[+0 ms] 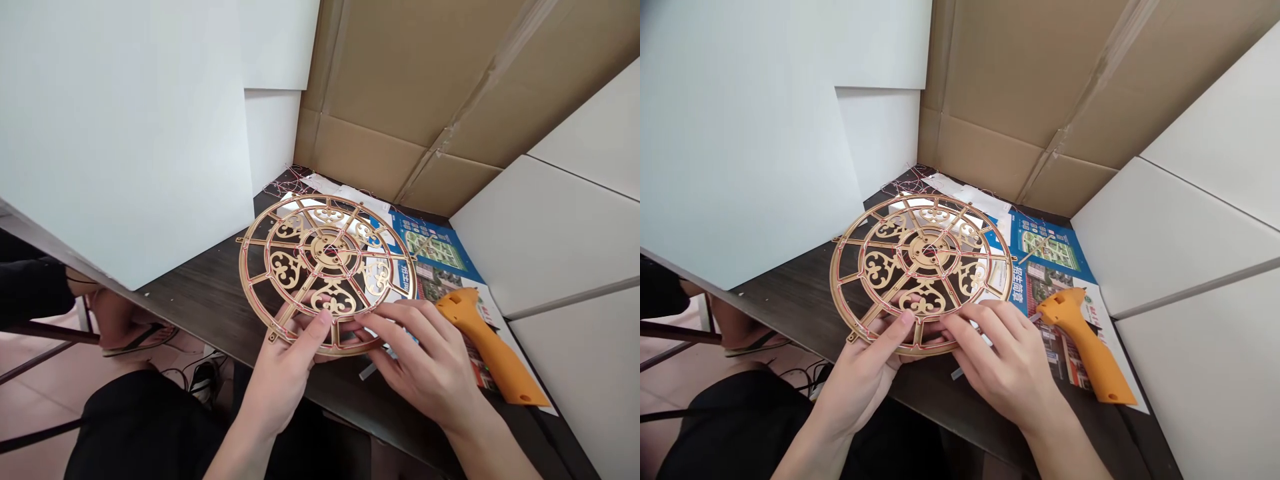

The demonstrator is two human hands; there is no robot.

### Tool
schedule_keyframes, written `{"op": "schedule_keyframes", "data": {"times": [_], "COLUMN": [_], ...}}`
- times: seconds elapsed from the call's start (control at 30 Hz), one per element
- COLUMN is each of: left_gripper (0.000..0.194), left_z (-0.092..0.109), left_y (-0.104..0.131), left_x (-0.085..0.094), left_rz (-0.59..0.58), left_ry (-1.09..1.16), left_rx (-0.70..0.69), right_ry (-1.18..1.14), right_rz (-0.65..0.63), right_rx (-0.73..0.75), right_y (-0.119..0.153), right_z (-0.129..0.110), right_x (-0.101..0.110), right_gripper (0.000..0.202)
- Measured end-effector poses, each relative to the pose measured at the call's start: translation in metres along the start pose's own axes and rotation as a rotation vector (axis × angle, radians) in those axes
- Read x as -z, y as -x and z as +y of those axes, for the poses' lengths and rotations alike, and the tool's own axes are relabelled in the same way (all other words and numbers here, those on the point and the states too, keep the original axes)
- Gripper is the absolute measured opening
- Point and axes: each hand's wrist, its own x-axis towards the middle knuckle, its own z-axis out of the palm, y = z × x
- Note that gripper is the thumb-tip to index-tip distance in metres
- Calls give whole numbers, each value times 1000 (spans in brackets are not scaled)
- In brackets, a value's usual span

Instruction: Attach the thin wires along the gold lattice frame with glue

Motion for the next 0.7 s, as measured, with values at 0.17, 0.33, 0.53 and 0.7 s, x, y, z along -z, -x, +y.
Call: {"op": "schedule_keyframes", "data": {"times": [0.17, 0.33, 0.53, 0.7], "left_gripper": [52, 52, 38, 42], "left_z": [-1, -3, -5, -4], "left_y": [1, 0, -1, 2], "left_x": [0, 3, 6, 8], "left_rz": [17, 17, 11, 3], "left_ry": [-28, -60, -114, -125], "left_rx": [-20, -28, -16, -35], "right_ry": [-1, -12, -12, -14], "right_rz": [-11, -24, -34, -49], "right_rx": [-8, -14, -19, -28], "right_y": [0, 0, -2, -3], "right_z": [-1, -2, -3, -4], "right_x": [-1, -2, -3, -3], "right_gripper": [25, 25, 24, 25]}}
